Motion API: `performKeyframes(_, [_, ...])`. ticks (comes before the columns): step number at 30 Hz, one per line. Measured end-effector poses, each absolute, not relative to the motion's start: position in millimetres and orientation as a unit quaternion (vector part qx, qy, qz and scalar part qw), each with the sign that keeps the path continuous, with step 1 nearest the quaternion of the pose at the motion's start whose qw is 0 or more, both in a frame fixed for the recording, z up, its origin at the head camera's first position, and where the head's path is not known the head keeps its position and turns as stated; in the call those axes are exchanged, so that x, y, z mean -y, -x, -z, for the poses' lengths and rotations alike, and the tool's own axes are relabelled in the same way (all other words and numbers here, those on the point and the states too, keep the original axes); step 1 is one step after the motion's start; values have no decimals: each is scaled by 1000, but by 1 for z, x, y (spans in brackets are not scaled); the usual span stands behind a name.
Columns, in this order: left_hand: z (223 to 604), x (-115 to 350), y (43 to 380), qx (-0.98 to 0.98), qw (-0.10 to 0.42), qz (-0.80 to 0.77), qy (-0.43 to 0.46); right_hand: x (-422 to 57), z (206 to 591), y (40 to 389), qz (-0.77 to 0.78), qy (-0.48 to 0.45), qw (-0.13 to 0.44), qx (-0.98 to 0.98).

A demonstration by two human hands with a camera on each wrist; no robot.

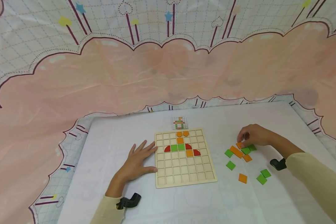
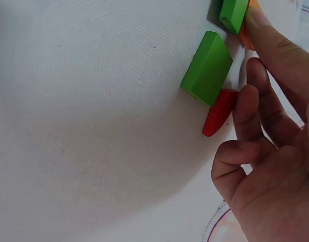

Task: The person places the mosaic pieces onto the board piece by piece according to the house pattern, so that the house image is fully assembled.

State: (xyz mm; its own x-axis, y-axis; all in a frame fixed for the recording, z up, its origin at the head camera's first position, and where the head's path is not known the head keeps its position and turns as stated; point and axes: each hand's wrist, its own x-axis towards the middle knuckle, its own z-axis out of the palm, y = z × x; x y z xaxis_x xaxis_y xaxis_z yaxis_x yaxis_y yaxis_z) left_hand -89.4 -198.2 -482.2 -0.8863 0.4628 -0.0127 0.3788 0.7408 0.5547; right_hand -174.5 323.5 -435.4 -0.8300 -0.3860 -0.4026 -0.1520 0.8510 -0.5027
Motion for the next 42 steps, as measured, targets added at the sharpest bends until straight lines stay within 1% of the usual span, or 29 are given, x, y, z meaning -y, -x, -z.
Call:
performKeyframes(9, [484,199,91,-929,79,-284,-223,-321,430,174,234,163,258,-923])
performKeyframes(18, [485,199,91,-931,80,-280,-223,-309,428,179,276,169,252,-912])
performKeyframes(31, [485,200,91,-924,73,-296,-230,-267,430,189,322,192,234,-897])
performKeyframes(37, [483,201,91,-916,80,-318,-232,-249,435,193,342,205,242,-885])
performKeyframes(42, [484,205,92,-900,69,-357,-241,-234,436,195,347,219,244,-879])
